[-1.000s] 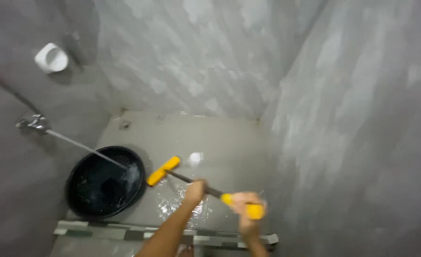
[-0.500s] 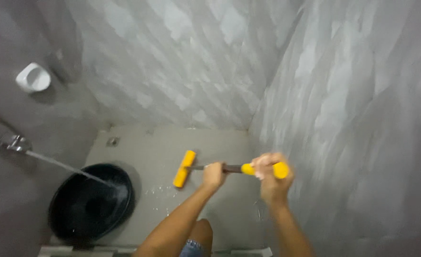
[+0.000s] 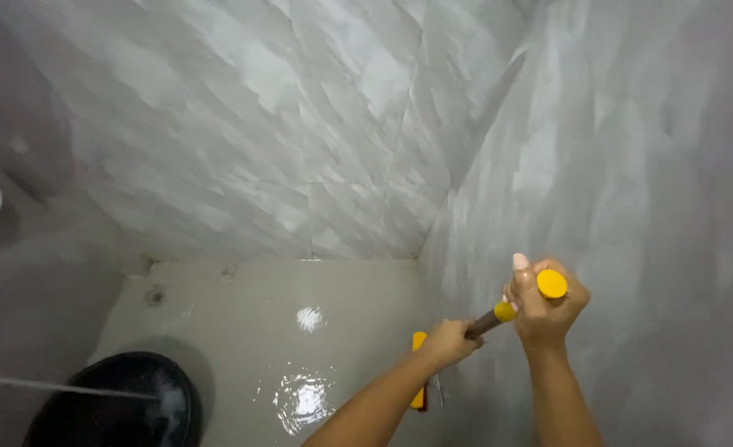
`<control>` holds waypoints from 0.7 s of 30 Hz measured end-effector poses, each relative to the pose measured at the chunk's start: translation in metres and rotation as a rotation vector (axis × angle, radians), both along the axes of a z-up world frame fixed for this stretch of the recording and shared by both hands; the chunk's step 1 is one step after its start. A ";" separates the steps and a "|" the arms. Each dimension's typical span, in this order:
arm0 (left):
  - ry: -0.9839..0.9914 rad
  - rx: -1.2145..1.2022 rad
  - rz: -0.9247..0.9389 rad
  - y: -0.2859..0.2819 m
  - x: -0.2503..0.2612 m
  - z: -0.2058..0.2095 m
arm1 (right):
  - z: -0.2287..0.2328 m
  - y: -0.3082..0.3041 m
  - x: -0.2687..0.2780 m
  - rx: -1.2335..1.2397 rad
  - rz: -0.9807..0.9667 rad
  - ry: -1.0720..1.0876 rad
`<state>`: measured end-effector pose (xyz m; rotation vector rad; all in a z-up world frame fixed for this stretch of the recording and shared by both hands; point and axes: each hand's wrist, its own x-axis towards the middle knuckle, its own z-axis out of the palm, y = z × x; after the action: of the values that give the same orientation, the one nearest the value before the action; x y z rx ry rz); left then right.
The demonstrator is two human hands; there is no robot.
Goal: The person cleans a bathroom floor by scrubbing the tiles with a long-handled brush and rinsing the surface with water poured from a dipper. They repeatedly fill the dipper from a basin and splash water across the floor while continuing to scrub.
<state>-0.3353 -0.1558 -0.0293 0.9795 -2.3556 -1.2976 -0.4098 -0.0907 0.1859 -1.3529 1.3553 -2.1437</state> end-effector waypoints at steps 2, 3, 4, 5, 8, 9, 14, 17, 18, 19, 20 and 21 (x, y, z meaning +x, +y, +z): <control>-0.120 0.045 0.003 -0.029 0.003 0.013 | -0.001 -0.032 -0.006 0.009 0.033 0.003; -0.160 0.052 0.001 -0.044 0.007 0.018 | -0.002 -0.048 -0.008 -0.006 0.049 -0.001; -0.196 0.054 0.006 -0.062 0.010 0.021 | -0.002 -0.067 -0.010 -0.026 0.073 -0.002; -0.232 0.057 0.012 -0.079 0.012 0.023 | -0.002 -0.085 -0.012 -0.046 0.097 -0.004; -0.232 -0.023 0.101 -0.127 0.032 0.019 | -0.003 -0.132 -0.009 -0.031 0.160 -0.232; -0.289 -0.062 0.131 -0.138 0.039 0.015 | -0.006 -0.143 -0.007 -0.031 0.180 -0.275; -0.301 -0.164 0.219 -0.185 0.092 0.007 | -0.040 -0.199 0.006 -0.056 0.222 -0.422; -0.468 -0.110 0.270 -0.212 0.124 0.000 | -0.082 -0.228 0.018 -0.092 0.272 -0.368; -0.456 -0.150 0.313 -0.217 0.138 -0.005 | -0.095 -0.233 0.025 -0.096 0.317 -0.431; -0.446 -0.192 0.356 -0.220 0.151 -0.012 | -0.108 -0.235 0.034 -0.099 0.362 -0.493; -0.435 -0.232 0.398 -0.227 0.162 -0.023 | -0.121 -0.238 0.041 -0.097 0.406 -0.554; -0.494 -0.178 0.461 -0.238 0.173 -0.036 | -0.133 -0.242 0.047 -0.063 0.366 -0.390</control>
<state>-0.1628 -0.3937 -0.0656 1.8076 -2.3008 -0.7167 -0.3629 -0.3330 0.0527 -1.0314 0.8270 -2.0667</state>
